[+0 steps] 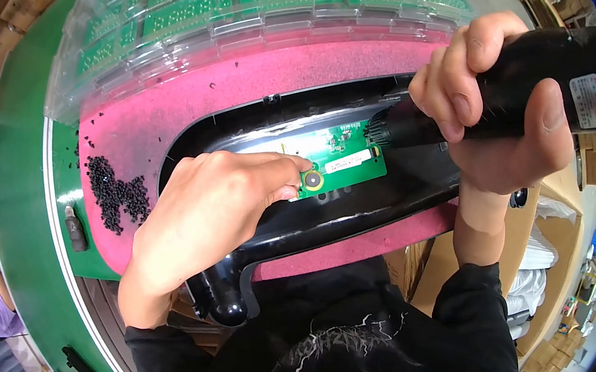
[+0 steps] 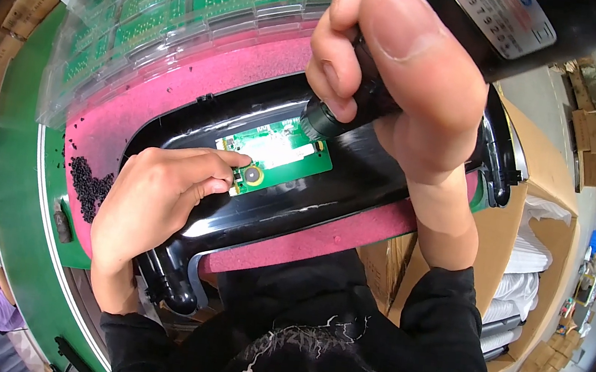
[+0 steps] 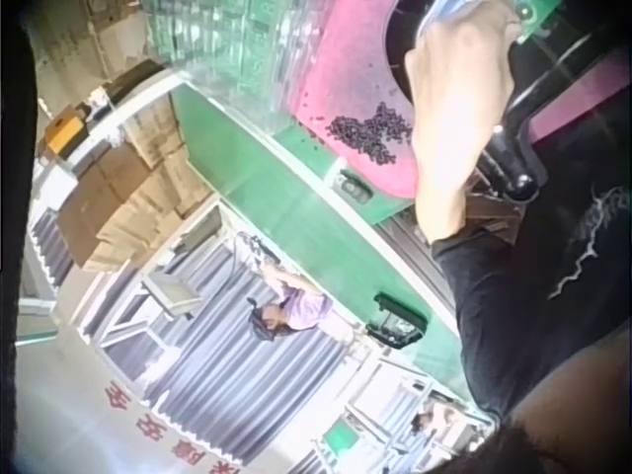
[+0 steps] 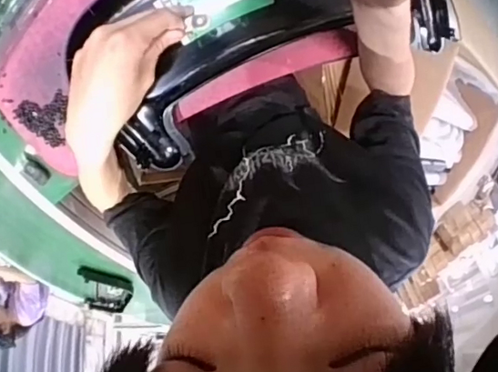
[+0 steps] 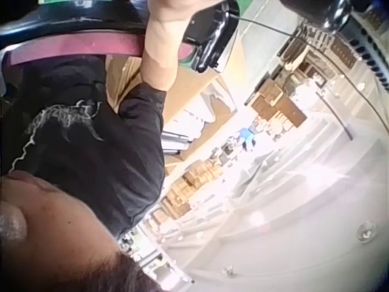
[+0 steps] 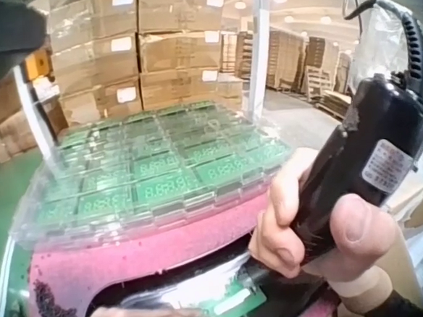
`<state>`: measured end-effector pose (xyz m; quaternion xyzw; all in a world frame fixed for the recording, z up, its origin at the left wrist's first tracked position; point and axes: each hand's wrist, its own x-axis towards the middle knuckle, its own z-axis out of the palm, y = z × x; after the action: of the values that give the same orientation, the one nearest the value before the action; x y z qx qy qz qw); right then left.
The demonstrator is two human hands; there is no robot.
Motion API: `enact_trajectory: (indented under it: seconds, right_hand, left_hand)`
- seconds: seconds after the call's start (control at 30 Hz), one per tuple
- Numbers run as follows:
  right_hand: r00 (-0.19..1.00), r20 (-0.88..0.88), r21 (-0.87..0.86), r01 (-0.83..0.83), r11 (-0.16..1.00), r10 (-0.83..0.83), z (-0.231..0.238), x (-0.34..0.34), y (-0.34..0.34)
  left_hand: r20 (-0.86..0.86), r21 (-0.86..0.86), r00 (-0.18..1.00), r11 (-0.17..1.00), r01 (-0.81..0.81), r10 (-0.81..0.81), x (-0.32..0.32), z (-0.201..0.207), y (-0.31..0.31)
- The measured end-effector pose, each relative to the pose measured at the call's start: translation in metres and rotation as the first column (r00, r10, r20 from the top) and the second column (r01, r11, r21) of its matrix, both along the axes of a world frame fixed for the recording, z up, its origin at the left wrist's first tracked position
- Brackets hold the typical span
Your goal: Assembling electronic components by installing circuit boards into plastic housings and fastening them with an electric screwdriver.
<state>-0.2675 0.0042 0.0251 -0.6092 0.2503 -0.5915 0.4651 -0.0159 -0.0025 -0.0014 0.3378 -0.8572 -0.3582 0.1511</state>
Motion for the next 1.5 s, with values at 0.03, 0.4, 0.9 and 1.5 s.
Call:
enact_trajectory:
  seconds: [0.03,0.4,0.9,1.5]
  right_hand:
    - [1.000,-0.001,0.002,0.000,1.000,0.000,-0.001,0.000,-0.003]
    - [0.995,-0.096,0.242,0.019,0.970,0.004,0.011,0.012,-0.002]
    - [0.916,0.382,-0.112,-0.090,0.990,0.126,0.033,0.039,0.035]
    - [0.985,0.131,-0.011,-0.110,0.994,0.110,0.043,0.061,0.018]
  left_hand:
    - [-0.001,0.002,1.000,1.000,0.000,0.000,0.000,0.000,0.000]
    - [0.001,-0.060,1.000,0.998,0.031,-0.031,-0.001,-0.005,-0.003]
    - [-0.316,0.014,0.949,1.000,0.023,-0.018,0.000,-0.004,-0.010]
    - [-0.293,-0.304,0.951,0.933,-0.193,0.102,0.001,-0.009,-0.005]
